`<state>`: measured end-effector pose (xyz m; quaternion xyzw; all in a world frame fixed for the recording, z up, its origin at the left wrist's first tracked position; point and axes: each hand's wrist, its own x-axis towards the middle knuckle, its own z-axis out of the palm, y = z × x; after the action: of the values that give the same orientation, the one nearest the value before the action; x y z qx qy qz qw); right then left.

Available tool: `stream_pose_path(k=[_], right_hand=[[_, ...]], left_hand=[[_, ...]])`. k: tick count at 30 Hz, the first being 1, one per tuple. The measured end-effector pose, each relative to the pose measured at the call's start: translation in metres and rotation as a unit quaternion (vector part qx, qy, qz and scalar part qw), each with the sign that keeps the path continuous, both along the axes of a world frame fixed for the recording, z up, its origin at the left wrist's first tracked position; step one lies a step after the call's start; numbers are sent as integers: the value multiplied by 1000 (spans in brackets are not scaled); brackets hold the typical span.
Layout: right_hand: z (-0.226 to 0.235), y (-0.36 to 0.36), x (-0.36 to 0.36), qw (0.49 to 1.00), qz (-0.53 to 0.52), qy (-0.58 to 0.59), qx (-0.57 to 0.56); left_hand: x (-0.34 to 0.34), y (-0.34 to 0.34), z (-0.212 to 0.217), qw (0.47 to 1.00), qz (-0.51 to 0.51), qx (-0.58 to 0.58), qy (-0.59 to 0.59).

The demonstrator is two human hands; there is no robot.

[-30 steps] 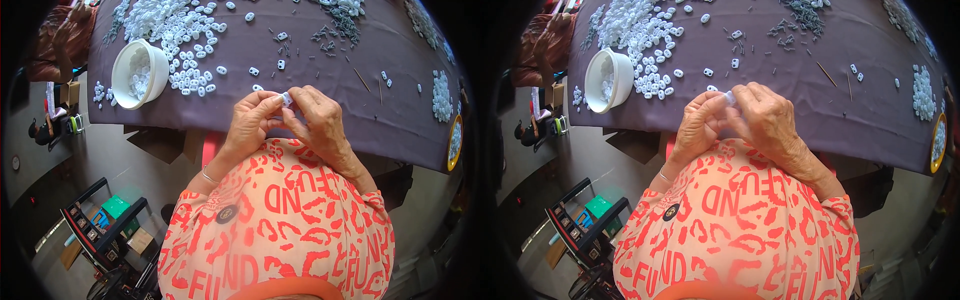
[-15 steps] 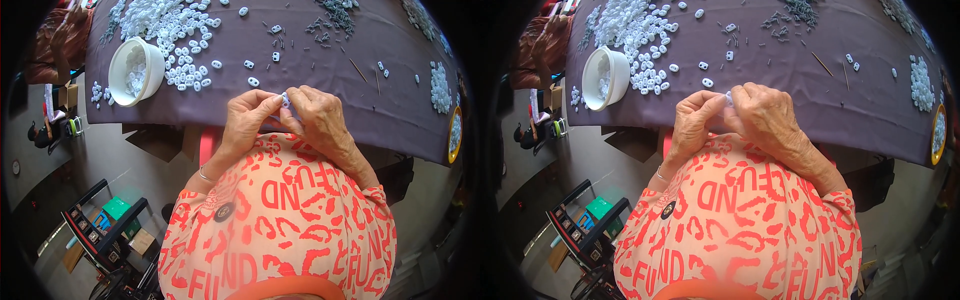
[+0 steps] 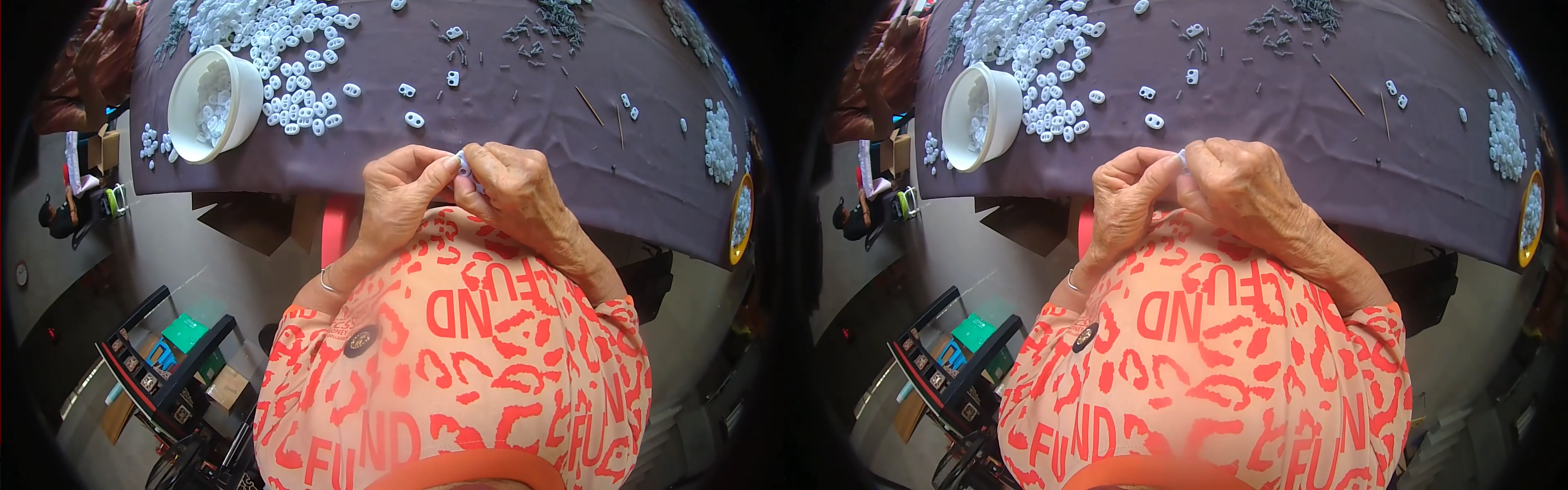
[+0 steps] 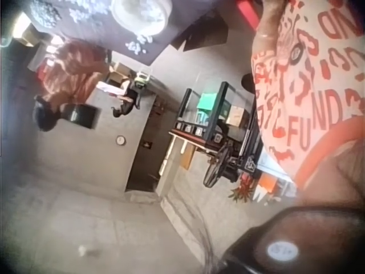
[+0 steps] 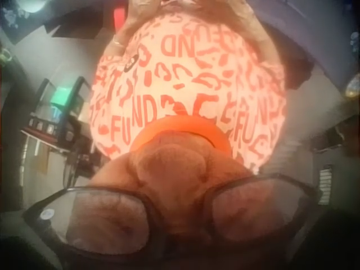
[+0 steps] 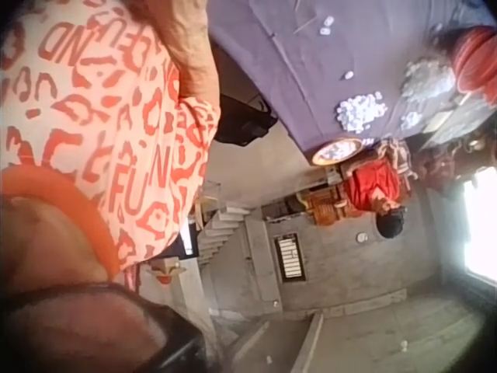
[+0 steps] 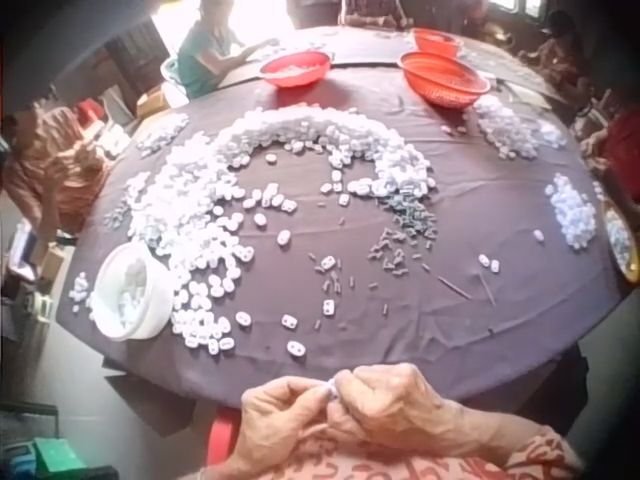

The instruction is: The person assembles small plastic cord locks by inserting springs into the plastic toggle pieces by hand.

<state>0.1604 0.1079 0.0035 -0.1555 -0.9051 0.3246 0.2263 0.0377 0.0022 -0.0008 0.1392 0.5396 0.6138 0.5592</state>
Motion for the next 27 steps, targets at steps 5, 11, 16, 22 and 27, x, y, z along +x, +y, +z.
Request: stream_pose_path(k=[5, 11, 16, 22, 27], right_hand=[[-1, -2, -2, 1000, -3, 1, 25], [-8, -6, -4, 1000, -11, 17, 15], [-10, -8, -6, 999, -22, -1, 23], [-16, -9, -10, 999, -29, -7, 17], [-14, -2, -11, 1000, -23, 4, 7]], left_hand=[[0, 0, 3, 999, 2, 1, 41], [2, 1, 1, 999, 22, 1, 48], [2, 2, -4, 999, 36, 6, 39], [2, 4, -8, 997, 54, -2, 46], [-1, 5, -7, 997, 50, 6, 52]])
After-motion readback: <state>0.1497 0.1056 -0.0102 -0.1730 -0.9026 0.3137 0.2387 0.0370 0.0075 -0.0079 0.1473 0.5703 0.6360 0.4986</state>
